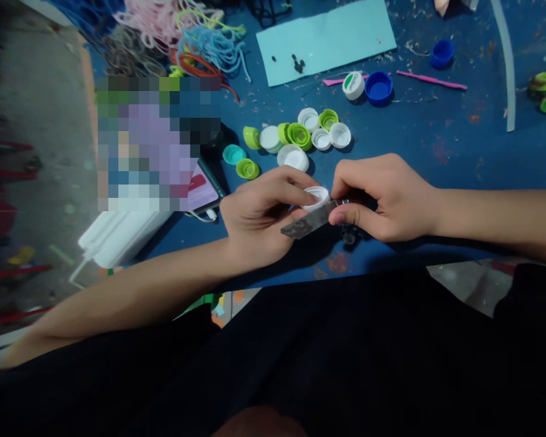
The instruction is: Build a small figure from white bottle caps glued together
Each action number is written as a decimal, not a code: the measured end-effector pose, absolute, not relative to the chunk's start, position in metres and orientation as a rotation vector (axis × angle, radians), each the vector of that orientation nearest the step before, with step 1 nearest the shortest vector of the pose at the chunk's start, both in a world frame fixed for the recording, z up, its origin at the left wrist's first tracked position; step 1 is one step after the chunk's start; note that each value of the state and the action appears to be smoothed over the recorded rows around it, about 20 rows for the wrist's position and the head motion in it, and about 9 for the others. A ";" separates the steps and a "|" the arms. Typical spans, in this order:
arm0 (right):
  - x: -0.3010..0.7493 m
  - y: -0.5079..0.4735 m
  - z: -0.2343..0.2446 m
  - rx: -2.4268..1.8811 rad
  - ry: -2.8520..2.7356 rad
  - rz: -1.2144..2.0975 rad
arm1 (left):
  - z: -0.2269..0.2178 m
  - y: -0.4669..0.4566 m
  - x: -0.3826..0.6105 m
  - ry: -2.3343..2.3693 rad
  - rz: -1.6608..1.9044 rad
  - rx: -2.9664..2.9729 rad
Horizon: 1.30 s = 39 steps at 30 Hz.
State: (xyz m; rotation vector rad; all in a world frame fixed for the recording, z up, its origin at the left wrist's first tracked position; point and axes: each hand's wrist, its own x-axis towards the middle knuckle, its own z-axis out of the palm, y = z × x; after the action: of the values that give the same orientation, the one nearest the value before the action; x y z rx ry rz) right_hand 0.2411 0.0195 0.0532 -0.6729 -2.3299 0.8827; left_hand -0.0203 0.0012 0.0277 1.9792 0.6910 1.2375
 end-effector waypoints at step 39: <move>0.228 0.020 0.037 -0.643 -2.149 0.550 | 0.030 -0.001 -0.018 0.768 1.353 2.040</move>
State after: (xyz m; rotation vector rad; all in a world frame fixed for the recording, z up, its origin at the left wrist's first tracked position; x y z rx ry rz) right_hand 0.2284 0.0204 0.0370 -0.6429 -2.1493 0.5500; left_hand -0.0181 -0.0006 0.0303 2.0403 0.7682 1.3533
